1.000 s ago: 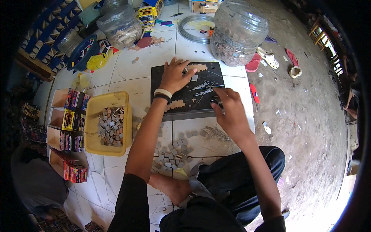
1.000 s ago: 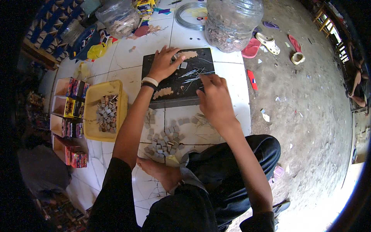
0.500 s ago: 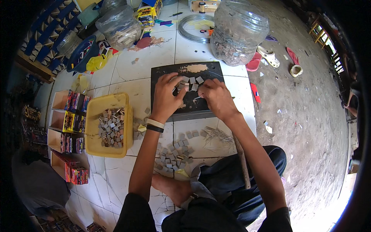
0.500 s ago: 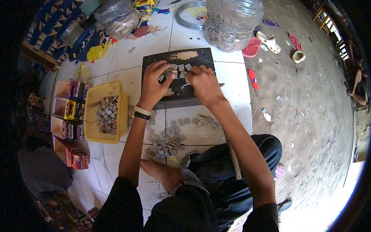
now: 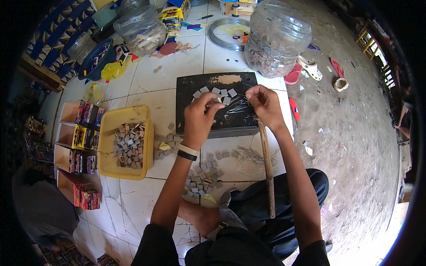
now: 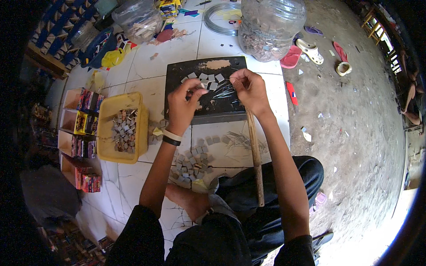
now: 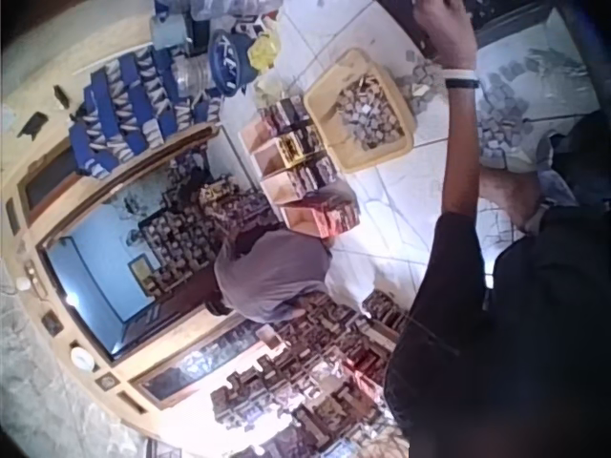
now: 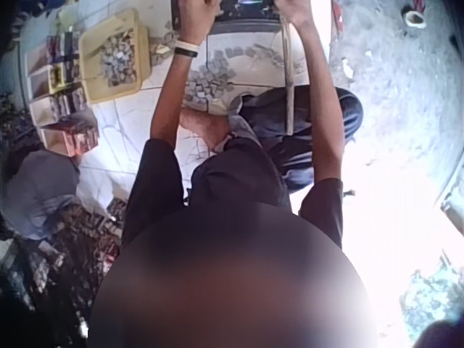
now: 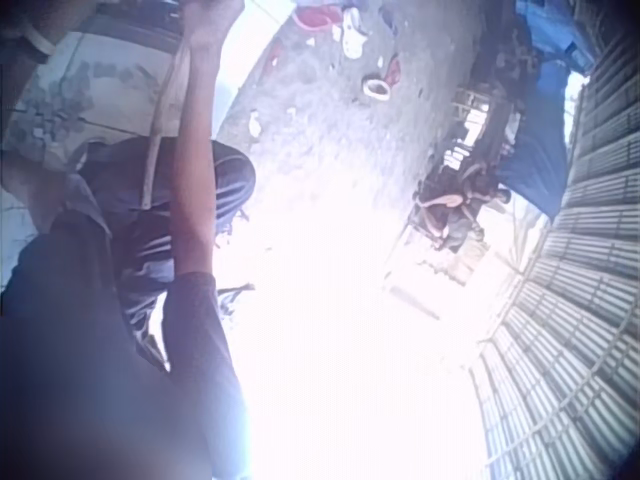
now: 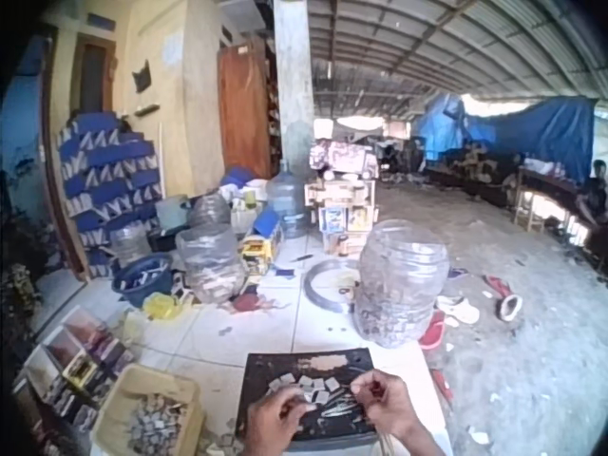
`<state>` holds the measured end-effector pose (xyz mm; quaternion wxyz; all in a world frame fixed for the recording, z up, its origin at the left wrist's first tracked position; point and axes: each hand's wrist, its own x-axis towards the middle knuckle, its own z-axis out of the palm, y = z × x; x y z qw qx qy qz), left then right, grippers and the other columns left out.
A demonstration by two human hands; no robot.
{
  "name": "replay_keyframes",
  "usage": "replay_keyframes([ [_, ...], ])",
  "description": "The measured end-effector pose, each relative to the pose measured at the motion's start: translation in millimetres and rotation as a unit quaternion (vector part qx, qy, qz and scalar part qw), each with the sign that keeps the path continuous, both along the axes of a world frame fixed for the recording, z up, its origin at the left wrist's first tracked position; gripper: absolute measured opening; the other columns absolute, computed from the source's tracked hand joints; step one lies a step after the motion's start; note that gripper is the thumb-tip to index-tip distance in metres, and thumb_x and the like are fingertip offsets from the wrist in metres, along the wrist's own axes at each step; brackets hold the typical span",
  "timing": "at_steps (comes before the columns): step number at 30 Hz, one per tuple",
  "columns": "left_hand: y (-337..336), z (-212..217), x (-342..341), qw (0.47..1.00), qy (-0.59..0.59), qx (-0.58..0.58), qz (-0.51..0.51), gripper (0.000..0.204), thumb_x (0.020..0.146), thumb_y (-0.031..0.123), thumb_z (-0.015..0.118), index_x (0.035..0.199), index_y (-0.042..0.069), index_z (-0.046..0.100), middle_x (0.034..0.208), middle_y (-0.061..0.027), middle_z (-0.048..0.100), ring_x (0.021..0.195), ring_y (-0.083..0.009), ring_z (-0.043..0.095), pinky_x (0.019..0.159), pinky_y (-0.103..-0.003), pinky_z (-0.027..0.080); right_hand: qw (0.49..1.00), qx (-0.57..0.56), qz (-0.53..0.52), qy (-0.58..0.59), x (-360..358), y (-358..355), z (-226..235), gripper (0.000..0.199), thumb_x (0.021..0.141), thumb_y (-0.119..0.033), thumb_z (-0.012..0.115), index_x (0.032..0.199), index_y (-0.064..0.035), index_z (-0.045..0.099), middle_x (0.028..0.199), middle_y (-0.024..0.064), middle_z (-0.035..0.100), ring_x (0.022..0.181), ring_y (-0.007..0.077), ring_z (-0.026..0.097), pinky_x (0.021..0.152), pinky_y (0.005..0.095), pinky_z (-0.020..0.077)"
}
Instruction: The person sits on the floor and repeatedly assembles small firecrackers by inserting a metal pin into a grey block and striking it with a hammer. The person handles the blocks and pins one at a time, placing the assembled items into a yellow bin.
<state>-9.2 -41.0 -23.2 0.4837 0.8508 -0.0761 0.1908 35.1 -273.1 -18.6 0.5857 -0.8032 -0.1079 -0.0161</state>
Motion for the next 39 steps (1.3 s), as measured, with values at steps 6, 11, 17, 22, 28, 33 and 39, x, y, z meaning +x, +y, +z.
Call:
replay_keyframes([
  [6, -24.6, -16.9, -18.5, 0.992, -0.09, 0.086, -0.015, 0.027, 0.09, 0.01, 0.083, 0.115, 0.006, 0.074, 0.105, -0.0116, 0.074, 0.094, -0.0309, 0.069, 0.082, -0.043, 0.056, 0.985, 0.162, 0.024, 0.062, -16.7, 6.0, 1.6, 0.023, 0.105, -0.006, 0.069, 0.127, 0.0008, 0.065, 0.103, 0.0052, 0.075, 0.092, 0.0112, 0.069, 0.081, 0.0269, 0.0551],
  [11, -21.8, -28.0, -27.2, 0.993, -0.102, 0.053, -0.019, 0.029, 0.09, 0.005, 0.081, 0.117, 0.006, 0.073, 0.102, -0.0116, 0.073, 0.097, -0.0329, 0.066, 0.085, -0.045, 0.052, 0.957, 0.262, 0.023, 0.123, -31.3, 19.7, 6.9, 0.027, 0.103, -0.006, 0.073, 0.129, 0.001, 0.068, 0.108, 0.0078, 0.077, 0.099, 0.0132, 0.074, 0.086, 0.0281, 0.061],
  [17, -21.7, -32.7, -30.4, 0.993, -0.085, 0.079, 0.017, 0.026, 0.092, 0.009, 0.08, 0.117, 0.009, 0.075, 0.102, -0.0078, 0.076, 0.102, -0.0303, 0.068, 0.089, -0.045, 0.05, 0.969, 0.217, 0.005, 0.118, -32.9, 32.2, 2.1, 0.02, 0.103, -0.002, 0.071, 0.122, 0.0014, 0.069, 0.108, 0.0085, 0.077, 0.097, 0.0151, 0.076, 0.082, 0.0276, 0.0629],
  [22, -24.6, -31.3, -29.0, 0.991, -0.094, 0.093, 0.025, 0.024, 0.092, 0.011, 0.082, 0.115, 0.011, 0.078, 0.105, -0.007, 0.078, 0.104, -0.0281, 0.068, 0.09, -0.043, 0.053, 0.99, 0.142, -0.01, 0.011, -37.0, 42.7, -1.5, 0.009, 0.103, 0.003, 0.067, 0.112, 0.0024, 0.067, 0.101, 0.0086, 0.076, 0.093, 0.0146, 0.075, 0.079, 0.0279, 0.0626],
  [28, -23.4, -29.5, -29.1, 0.994, -0.075, 0.076, 0.014, 0.026, 0.09, 0.01, 0.083, 0.116, 0.01, 0.077, 0.107, -0.0066, 0.078, 0.104, -0.0286, 0.068, 0.091, -0.043, 0.052, 0.997, 0.071, 0.0, -0.029, -40.1, 53.6, 0.2, 0.006, 0.102, 0.009, 0.063, 0.104, 0.0031, 0.064, 0.095, 0.0085, 0.073, 0.088, 0.0133, 0.073, 0.077, 0.0276, 0.0611],
  [33, -23.8, -28.9, -27.9, 0.993, -0.087, 0.078, 0.007, 0.028, 0.089, 0.01, 0.083, 0.116, 0.009, 0.076, 0.108, -0.0057, 0.078, 0.103, -0.0288, 0.067, 0.091, -0.043, 0.049, 0.997, 0.036, 0.0, -0.068, -38.5, 55.8, 0.9, 0.008, 0.101, 0.011, 0.062, 0.103, 0.0035, 0.064, 0.092, 0.0088, 0.073, 0.085, 0.0136, 0.073, 0.074, 0.0281, 0.0606],
  [39, -23.7, -28.5, -27.4, 0.992, -0.085, 0.091, 0.012, 0.029, 0.087, 0.008, 0.084, 0.116, 0.01, 0.078, 0.11, -0.0069, 0.08, 0.103, -0.029, 0.07, 0.092, -0.044, 0.053, 0.993, -0.008, -0.014, -0.116, -39.0, 57.5, 7.3, 0.009, 0.098, 0.012, 0.064, 0.101, 0.0034, 0.065, 0.087, 0.0116, 0.073, 0.08, 0.0173, 0.073, 0.07, 0.0315, 0.0594],
])
